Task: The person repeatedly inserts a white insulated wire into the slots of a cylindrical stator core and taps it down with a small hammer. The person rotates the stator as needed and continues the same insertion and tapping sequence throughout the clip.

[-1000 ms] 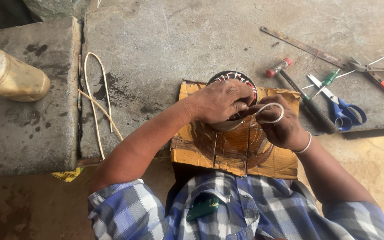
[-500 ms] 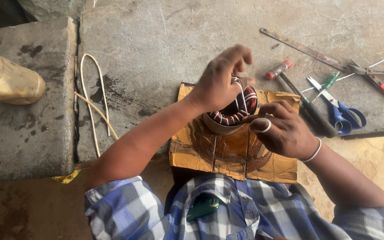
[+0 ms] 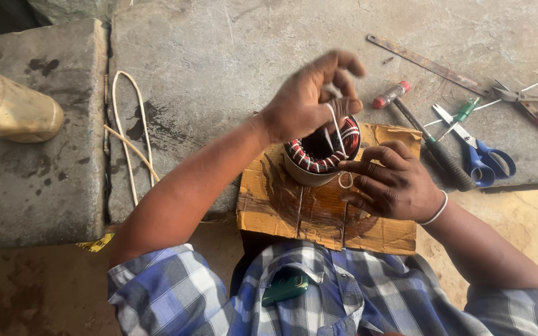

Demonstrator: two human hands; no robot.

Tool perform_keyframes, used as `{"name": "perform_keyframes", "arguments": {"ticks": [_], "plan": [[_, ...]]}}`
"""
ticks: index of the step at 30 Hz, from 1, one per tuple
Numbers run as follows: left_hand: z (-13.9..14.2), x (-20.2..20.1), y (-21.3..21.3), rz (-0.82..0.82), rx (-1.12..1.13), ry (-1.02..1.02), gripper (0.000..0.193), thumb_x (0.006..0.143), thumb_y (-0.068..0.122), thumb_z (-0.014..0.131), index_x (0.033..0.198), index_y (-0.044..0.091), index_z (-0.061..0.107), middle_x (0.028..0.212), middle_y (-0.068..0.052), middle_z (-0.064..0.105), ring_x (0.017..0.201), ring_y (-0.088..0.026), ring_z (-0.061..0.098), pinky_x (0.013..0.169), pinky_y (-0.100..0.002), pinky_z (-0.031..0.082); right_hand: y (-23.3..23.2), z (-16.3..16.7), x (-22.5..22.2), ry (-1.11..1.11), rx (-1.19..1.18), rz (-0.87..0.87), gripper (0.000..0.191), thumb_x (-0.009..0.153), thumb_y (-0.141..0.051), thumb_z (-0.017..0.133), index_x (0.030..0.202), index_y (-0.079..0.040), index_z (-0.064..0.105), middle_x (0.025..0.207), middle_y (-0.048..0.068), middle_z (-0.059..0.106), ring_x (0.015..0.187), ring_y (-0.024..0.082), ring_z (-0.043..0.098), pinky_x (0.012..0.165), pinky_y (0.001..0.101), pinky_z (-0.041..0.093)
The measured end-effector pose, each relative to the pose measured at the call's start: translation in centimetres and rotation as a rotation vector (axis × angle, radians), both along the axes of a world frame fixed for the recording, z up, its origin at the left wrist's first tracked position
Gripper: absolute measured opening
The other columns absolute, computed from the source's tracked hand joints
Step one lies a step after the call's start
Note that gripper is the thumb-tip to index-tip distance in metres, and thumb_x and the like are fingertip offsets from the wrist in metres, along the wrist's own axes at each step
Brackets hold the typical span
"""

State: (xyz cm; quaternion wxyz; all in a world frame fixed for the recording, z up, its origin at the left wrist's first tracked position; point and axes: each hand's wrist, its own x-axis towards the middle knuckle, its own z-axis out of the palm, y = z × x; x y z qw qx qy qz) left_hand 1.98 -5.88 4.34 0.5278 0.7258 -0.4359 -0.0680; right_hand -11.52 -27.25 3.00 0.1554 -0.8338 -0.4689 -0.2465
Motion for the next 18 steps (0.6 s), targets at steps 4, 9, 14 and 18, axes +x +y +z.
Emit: {"name": "perform_keyframes", "arguments": {"ticks": [4,9,14,18], "plan": [[4.7,2.0,2.9,0.28,0.483,-0.832,0.034,0.095,0.001,0.072,0.124,0.014,0.06,0.112,-0.01,0.065,0.063,-0.01,0.063,0.052,-0.021,0.055,0.0,-0.3,-0.4,-0.021,0.024,-0.026,0.025,0.081,-0.03,0.084,0.085,-0.01,0.069,0.119,0.004,0.074,0.104,0.028,0.063,0.082,0.0412,0.05],[5.6,1.9,1.5,0.356,0.624,-1.29,0.043,0.091,-0.005,0.07,0.129,0.013,0.061,0.12,-0.015,0.065,0.05,-0.006,0.055,0.04,-0.018,0.049,-0.4,-1.9,-0.2,0.427,0.319,-0.103,0.018,0.086,-0.025,0.076,0.1,-0.016,0.068,0.114,-0.003,0.074,0.108,0.022,0.069,0.09,0.039,0.053],[7.1,-4.8,-6.8,0.318,0.402,-1.482,0.038,0.09,0.004,0.069,0.124,0.016,0.058,0.118,-0.009,0.059,0.075,-0.016,0.064,0.056,-0.024,0.054,-1.8,-4.2,2.0,0.472,0.38,-0.199,0.018,0.091,-0.012,0.073,0.109,-0.01,0.073,0.117,0.008,0.072,0.116,0.027,0.066,0.102,0.0443,0.052],[7.2,-11.2,-11.8,0.027,0.535,-1.385,0.037,0.08,0.008,0.066,0.116,0.012,0.057,0.118,-0.005,0.057,0.101,-0.022,0.064,0.08,-0.034,0.059,-2.9,-5.1,3.8,0.378,0.245,-0.016,0.026,0.084,-0.018,0.075,0.11,-0.018,0.075,0.124,0.003,0.074,0.126,0.021,0.064,0.121,0.0487,0.04]]}}
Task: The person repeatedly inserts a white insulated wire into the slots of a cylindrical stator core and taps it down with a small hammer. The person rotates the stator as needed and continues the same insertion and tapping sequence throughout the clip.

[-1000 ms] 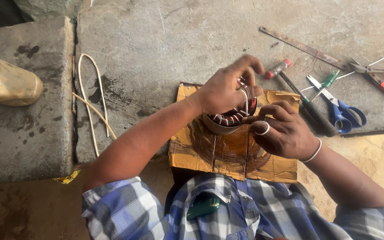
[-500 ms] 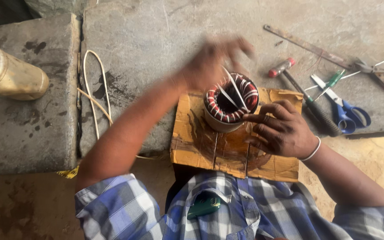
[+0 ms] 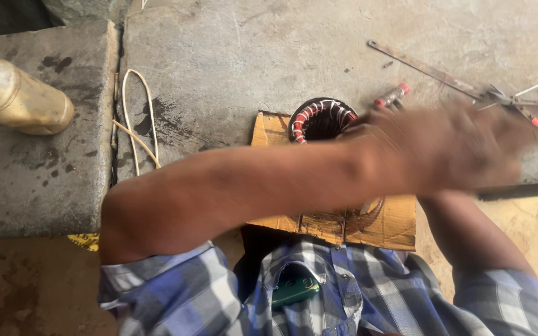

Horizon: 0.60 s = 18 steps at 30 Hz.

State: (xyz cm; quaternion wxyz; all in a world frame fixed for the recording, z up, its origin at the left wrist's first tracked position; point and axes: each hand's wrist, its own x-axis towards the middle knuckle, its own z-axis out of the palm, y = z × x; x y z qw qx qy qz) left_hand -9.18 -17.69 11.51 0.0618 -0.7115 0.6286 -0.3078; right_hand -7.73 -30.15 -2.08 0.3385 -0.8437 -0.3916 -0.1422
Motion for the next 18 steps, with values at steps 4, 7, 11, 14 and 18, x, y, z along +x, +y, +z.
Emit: {"name": "perform_keyframes", "arguments": {"ticks": [4,7,11,14,18], "plan": [[-0.4,-2.2,0.0,-0.302,-0.543,0.243,0.045,0.072,0.017,0.065,0.117,0.026,0.061,0.118,-0.008,0.061,0.105,-0.03,0.063,0.092,-0.046,0.053,-0.3,0.0,-0.3,-0.042,0.016,0.042,0.021,0.086,-0.014,0.075,0.107,-0.014,0.073,0.118,0.005,0.075,0.118,0.022,0.066,0.11,0.0439,0.045],[-0.4,0.2,3.9,-0.253,-0.248,0.774,0.028,0.089,0.009,0.07,0.117,0.01,0.067,0.115,-0.01,0.069,0.104,-0.028,0.068,0.087,-0.04,0.058,0.2,0.1,-1.6,-0.034,0.129,0.005,0.017,0.088,-0.01,0.074,0.104,-0.011,0.072,0.114,0.007,0.075,0.111,0.022,0.068,0.102,0.0403,0.049],[-2.6,4.7,10.6,0.43,0.054,0.71,0.006,0.096,0.009,0.065,0.098,0.005,0.068,0.086,-0.012,0.068,0.074,-0.019,0.07,0.065,-0.032,0.06,1.1,0.5,-3.1,-0.019,0.244,-0.032,0.012,0.09,-0.006,0.074,0.101,-0.008,0.07,0.108,0.008,0.076,0.103,0.023,0.07,0.092,0.0355,0.055],[-6.0,5.5,12.0,0.395,-0.032,0.987,0.013,0.093,0.02,0.068,0.093,0.008,0.074,0.09,-0.01,0.074,0.082,-0.023,0.072,0.079,-0.036,0.058,1.3,1.1,-3.7,-0.039,0.282,-0.025,0.011,0.09,-0.002,0.073,0.098,-0.006,0.068,0.105,0.01,0.076,0.098,0.025,0.07,0.086,0.0335,0.057],[-8.1,6.0,12.0,0.303,-0.103,1.034,0.016,0.091,0.018,0.07,0.102,0.01,0.077,0.099,-0.011,0.076,0.09,-0.026,0.074,0.086,-0.038,0.057,1.4,1.9,-4.1,-0.033,0.268,-0.063,0.009,0.091,-0.002,0.074,0.097,-0.005,0.069,0.105,0.008,0.076,0.099,0.024,0.07,0.087,0.0342,0.057]]}}
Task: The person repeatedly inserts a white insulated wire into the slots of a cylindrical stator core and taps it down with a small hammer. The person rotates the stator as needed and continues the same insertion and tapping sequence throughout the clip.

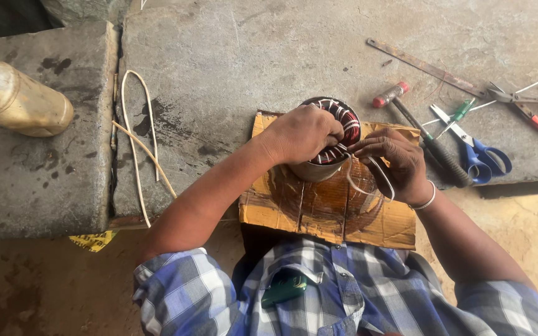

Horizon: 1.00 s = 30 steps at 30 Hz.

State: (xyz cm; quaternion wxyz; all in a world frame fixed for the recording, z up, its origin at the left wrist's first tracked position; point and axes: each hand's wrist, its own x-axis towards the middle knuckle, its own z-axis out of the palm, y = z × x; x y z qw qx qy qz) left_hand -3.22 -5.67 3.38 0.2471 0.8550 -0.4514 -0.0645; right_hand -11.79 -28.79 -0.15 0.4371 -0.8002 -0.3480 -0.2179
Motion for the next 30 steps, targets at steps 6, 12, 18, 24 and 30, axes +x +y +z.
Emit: {"name": "perform_keyframes", "arguments": {"ticks": [6,12,18,24,30], "plan": [[0.8,0.0,0.2,-0.051,-0.138,-0.08,0.012,0.081,0.014,0.073,0.091,0.008,0.075,0.091,-0.01,0.075,0.084,-0.028,0.073,0.076,-0.041,0.057,-0.1,0.5,0.1,-0.011,-0.006,-0.02,0.009,0.091,0.0,0.074,0.097,-0.005,0.07,0.103,0.008,0.075,0.097,0.024,0.071,0.086,0.0349,0.057],[0.8,1.1,-0.2,0.038,-0.16,-0.025,0.007,0.095,0.011,0.064,0.097,0.007,0.069,0.088,-0.008,0.072,0.076,-0.02,0.073,0.07,-0.033,0.061,-0.2,0.4,0.3,-0.073,-0.034,-0.022,0.009,0.091,-0.001,0.074,0.098,-0.006,0.071,0.101,0.008,0.075,0.098,0.025,0.071,0.085,0.0352,0.057],[-0.1,0.6,1.0,-0.115,-0.226,-0.115,0.012,0.091,0.018,0.073,0.096,0.009,0.078,0.098,-0.01,0.078,0.087,-0.022,0.076,0.083,-0.035,0.061,1.3,-0.3,-0.4,-0.279,-0.11,0.025,0.011,0.089,-0.004,0.076,0.099,-0.003,0.073,0.102,0.012,0.077,0.09,0.024,0.072,0.074,0.0322,0.059],[-0.2,-0.1,-0.1,-0.186,-0.026,-0.214,0.015,0.102,0.006,0.061,0.093,0.006,0.073,0.087,-0.01,0.073,0.08,-0.021,0.073,0.077,-0.034,0.059,1.4,-0.7,-1.1,-0.294,-0.122,-0.042,0.008,0.09,-0.004,0.074,0.097,-0.003,0.071,0.101,0.012,0.077,0.092,0.026,0.072,0.078,0.0354,0.06],[0.8,-0.8,-1.1,-0.214,-0.059,-0.586,0.006,0.087,0.01,0.061,0.09,0.008,0.065,0.087,-0.008,0.069,0.085,-0.022,0.068,0.077,-0.038,0.055,0.4,-0.9,-0.2,-0.164,-0.015,-0.079,0.005,0.092,-0.002,0.073,0.096,-0.005,0.071,0.099,0.011,0.077,0.094,0.023,0.074,0.08,0.0326,0.059]]}}
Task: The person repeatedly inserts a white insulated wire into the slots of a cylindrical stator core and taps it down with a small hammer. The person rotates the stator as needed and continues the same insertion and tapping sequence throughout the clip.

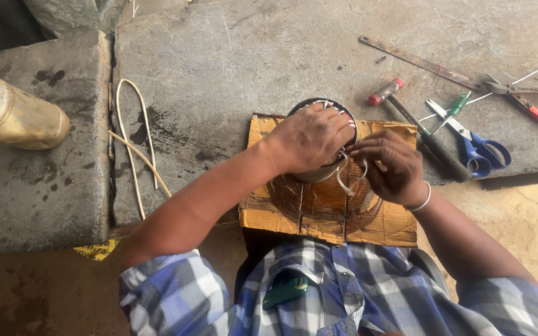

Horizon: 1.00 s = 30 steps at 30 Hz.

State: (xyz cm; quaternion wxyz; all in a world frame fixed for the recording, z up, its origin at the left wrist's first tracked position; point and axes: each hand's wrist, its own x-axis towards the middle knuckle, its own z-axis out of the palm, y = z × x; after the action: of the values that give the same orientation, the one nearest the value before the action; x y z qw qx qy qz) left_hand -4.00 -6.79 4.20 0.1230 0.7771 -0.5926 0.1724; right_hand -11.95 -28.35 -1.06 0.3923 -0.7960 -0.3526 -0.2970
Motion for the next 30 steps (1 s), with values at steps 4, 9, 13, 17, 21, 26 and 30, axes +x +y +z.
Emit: {"name": "perform_keyframes", "arguments": {"ticks": [4,9,13,17,21,26,30], "plan": [[0.3,1.9,-1.5,0.031,0.189,-0.289,0.014,0.11,0.009,0.052,0.105,0.006,0.065,0.094,-0.008,0.069,0.084,-0.019,0.066,0.07,-0.034,0.053,-0.2,0.0,0.3,0.053,0.066,-0.065,0.003,0.097,0.0,0.071,0.098,-0.003,0.068,0.101,0.011,0.075,0.099,0.024,0.072,0.087,0.0344,0.058],[0.6,3.6,-0.9,0.102,-0.047,0.172,0.024,0.108,0.003,0.049,0.121,0.005,0.069,0.104,-0.01,0.074,0.087,-0.019,0.07,0.077,-0.03,0.061,-0.2,-0.2,0.6,0.173,0.129,-0.049,0.003,0.1,-0.003,0.068,0.1,-0.002,0.065,0.104,0.01,0.074,0.1,0.023,0.072,0.088,0.033,0.057],[1.0,2.0,0.1,0.275,0.122,0.619,0.02,0.097,0.023,0.064,0.109,0.009,0.073,0.095,-0.01,0.074,0.08,-0.021,0.073,0.079,-0.035,0.063,-0.2,-0.5,0.7,0.201,0.161,0.06,0.004,0.102,-0.005,0.063,0.105,-0.004,0.061,0.109,0.011,0.075,0.102,0.022,0.071,0.091,0.0335,0.057],[0.9,0.2,0.0,0.416,0.203,0.619,0.018,0.09,0.024,0.069,0.101,0.012,0.077,0.091,-0.012,0.075,0.086,-0.025,0.072,0.083,-0.041,0.058,-0.3,-0.4,1.0,0.242,0.184,0.178,0.006,0.102,-0.002,0.057,0.107,-0.006,0.059,0.115,0.009,0.076,0.102,0.021,0.069,0.092,0.0336,0.057],[0.0,0.3,0.3,0.339,0.065,0.548,0.012,0.09,0.017,0.064,0.093,0.01,0.073,0.087,-0.011,0.073,0.081,-0.025,0.072,0.081,-0.041,0.058,-0.9,0.5,1.6,0.108,0.009,0.162,0.022,0.094,0.011,0.055,0.107,-0.006,0.061,0.112,0.006,0.075,0.102,0.024,0.069,0.092,0.0352,0.057],[-0.3,0.9,1.1,0.214,-0.261,0.903,0.011,0.103,0.019,0.056,0.102,0.009,0.059,0.08,-0.005,0.065,0.074,-0.017,0.067,0.072,-0.035,0.059,-1.7,1.6,1.8,-0.038,-0.236,0.145,0.036,0.076,0.012,0.065,0.107,-0.006,0.065,0.114,0.004,0.076,0.096,0.026,0.064,0.085,0.037,0.053],[1.0,2.9,2.4,0.166,-0.065,1.108,0.029,0.1,0.024,0.062,0.12,0.014,0.044,0.074,0.002,0.057,0.063,-0.01,0.064,0.064,-0.029,0.058,-1.8,1.8,1.5,-0.044,-0.252,0.133,0.034,0.077,0.01,0.069,0.107,-0.007,0.065,0.117,0.001,0.075,0.096,0.024,0.062,0.084,0.0376,0.052]]}}
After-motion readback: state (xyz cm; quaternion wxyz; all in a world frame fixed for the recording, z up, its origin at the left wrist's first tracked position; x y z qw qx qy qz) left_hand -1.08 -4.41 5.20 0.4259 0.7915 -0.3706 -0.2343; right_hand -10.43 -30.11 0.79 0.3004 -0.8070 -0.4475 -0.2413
